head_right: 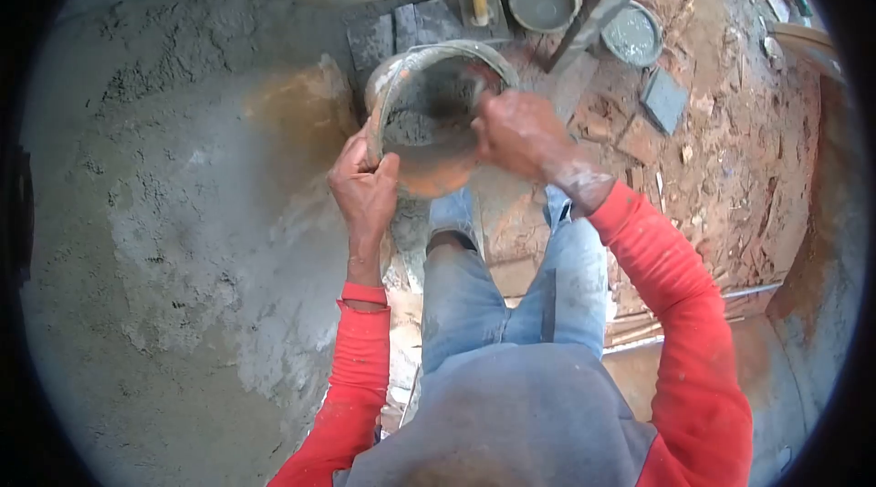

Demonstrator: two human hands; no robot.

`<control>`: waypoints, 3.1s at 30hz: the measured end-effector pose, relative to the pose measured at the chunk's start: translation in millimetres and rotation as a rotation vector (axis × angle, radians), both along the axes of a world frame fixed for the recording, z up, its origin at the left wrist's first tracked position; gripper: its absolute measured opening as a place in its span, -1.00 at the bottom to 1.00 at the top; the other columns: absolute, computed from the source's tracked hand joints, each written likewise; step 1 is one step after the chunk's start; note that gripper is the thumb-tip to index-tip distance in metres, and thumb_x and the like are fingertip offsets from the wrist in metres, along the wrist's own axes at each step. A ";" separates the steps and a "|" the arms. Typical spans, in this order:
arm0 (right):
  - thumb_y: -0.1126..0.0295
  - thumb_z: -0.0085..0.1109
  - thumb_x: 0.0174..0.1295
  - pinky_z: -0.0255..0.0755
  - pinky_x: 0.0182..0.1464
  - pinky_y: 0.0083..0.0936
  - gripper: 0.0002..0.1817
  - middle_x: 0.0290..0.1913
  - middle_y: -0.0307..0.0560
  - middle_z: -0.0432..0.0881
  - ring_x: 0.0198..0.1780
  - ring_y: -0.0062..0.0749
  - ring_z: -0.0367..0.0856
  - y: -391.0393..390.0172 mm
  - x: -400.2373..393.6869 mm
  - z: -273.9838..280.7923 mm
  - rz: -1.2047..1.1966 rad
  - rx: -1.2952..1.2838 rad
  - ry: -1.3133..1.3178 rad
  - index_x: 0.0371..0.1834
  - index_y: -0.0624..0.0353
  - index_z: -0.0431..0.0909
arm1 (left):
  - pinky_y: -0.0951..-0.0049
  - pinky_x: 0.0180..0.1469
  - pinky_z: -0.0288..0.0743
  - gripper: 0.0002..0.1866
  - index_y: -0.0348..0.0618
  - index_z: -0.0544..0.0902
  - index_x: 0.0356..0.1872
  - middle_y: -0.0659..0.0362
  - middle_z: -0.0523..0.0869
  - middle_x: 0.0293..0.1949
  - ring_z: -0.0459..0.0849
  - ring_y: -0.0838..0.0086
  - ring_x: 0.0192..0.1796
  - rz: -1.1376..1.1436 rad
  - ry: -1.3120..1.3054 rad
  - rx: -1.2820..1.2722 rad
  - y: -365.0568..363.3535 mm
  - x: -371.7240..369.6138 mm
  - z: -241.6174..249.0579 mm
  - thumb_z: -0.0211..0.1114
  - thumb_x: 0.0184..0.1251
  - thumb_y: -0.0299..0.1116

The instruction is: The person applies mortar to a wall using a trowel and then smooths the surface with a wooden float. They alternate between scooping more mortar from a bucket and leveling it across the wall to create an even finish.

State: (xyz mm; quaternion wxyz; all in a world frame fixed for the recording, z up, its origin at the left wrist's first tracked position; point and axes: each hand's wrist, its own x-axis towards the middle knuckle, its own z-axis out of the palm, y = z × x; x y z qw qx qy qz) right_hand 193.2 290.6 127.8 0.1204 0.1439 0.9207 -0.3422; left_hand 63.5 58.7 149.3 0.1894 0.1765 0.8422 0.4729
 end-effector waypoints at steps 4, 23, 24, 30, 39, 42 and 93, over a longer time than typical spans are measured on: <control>0.11 0.17 0.41 0.50 -0.38 -0.13 -0.58 -0.56 0.09 0.60 -0.53 -0.19 0.61 -13.2 26.7 -67.3 -0.254 -0.661 -0.086 -0.27 0.36 0.64 | 0.43 -0.05 0.63 -0.81 -0.43 0.74 -0.15 0.00 0.80 0.20 0.77 0.49 -0.01 0.029 -0.034 0.025 4.1 8.9 -2.5 0.34 0.21 -0.64; 0.39 0.34 0.47 0.43 -0.54 -0.59 -0.90 -0.50 -0.22 0.68 -0.60 -0.67 0.55 -84.1 -107.8 -102.2 -1.020 -1.044 0.168 -0.16 0.19 0.75 | 0.56 -0.42 0.38 -0.89 -0.19 0.74 -0.15 0.35 0.68 -0.34 0.56 0.72 -0.36 0.612 -0.619 -0.028 -194.6 -30.1 -162.6 0.41 0.35 -0.47; 0.39 0.36 0.46 0.44 -0.52 -0.56 -0.89 -0.50 -0.21 0.68 -0.58 -0.65 0.55 -92.0 -131.8 -115.1 -1.132 -0.972 0.247 -0.18 0.19 0.75 | 0.56 -0.44 0.35 -0.90 -0.19 0.74 -0.15 0.35 0.68 -0.34 0.54 0.73 -0.39 0.636 -0.619 -0.035 -212.8 -31.5 -166.4 0.41 0.36 -0.47; 0.34 0.36 0.41 0.52 -0.39 -0.27 -0.80 -0.53 -0.12 0.69 -0.49 -0.38 0.61 -191.0 -345.4 -233.2 -1.282 -0.078 0.714 -0.28 0.27 0.73 | 0.51 -0.41 0.39 -0.91 -0.14 0.67 -0.23 0.35 0.69 -0.33 0.55 0.70 -0.42 0.790 -0.572 -0.059 -293.7 -12.4 -163.8 0.42 0.35 -0.53; 0.30 0.45 0.30 0.55 -0.31 -0.03 -0.79 -0.47 0.17 0.66 -0.41 0.22 0.70 -289.8 -196.8 -68.8 -0.382 -0.659 0.363 -0.23 0.19 0.65 | 0.44 -0.22 0.53 -0.95 -0.25 0.70 -0.24 0.30 0.73 -0.27 0.62 0.59 -0.28 0.905 -0.581 -0.036 -270.3 -1.5 -149.9 0.36 0.31 -0.56; 0.25 0.36 0.37 0.65 -0.26 -0.05 -0.76 -0.43 0.15 0.70 -0.33 0.17 0.80 -237.0 -84.9 -87.2 -0.097 -0.428 -0.194 -0.16 0.23 0.69 | 0.29 -0.16 0.59 -0.88 -0.34 0.67 -0.29 0.15 0.78 -0.30 0.66 0.45 -0.28 0.696 -0.427 -0.147 -265.1 4.3 -143.5 0.37 0.24 -0.48; 0.36 0.38 0.44 0.40 -0.55 -0.56 -0.83 -0.49 -0.22 0.68 -0.61 -0.61 0.57 -108.7 -92.2 -24.4 -0.684 -1.400 0.018 -0.21 0.26 0.75 | 0.51 -0.33 0.49 -0.88 -0.22 0.75 -0.19 0.33 0.75 -0.31 0.60 0.68 -0.33 0.603 -0.525 0.103 -135.8 -41.5 -84.5 0.42 0.29 -0.46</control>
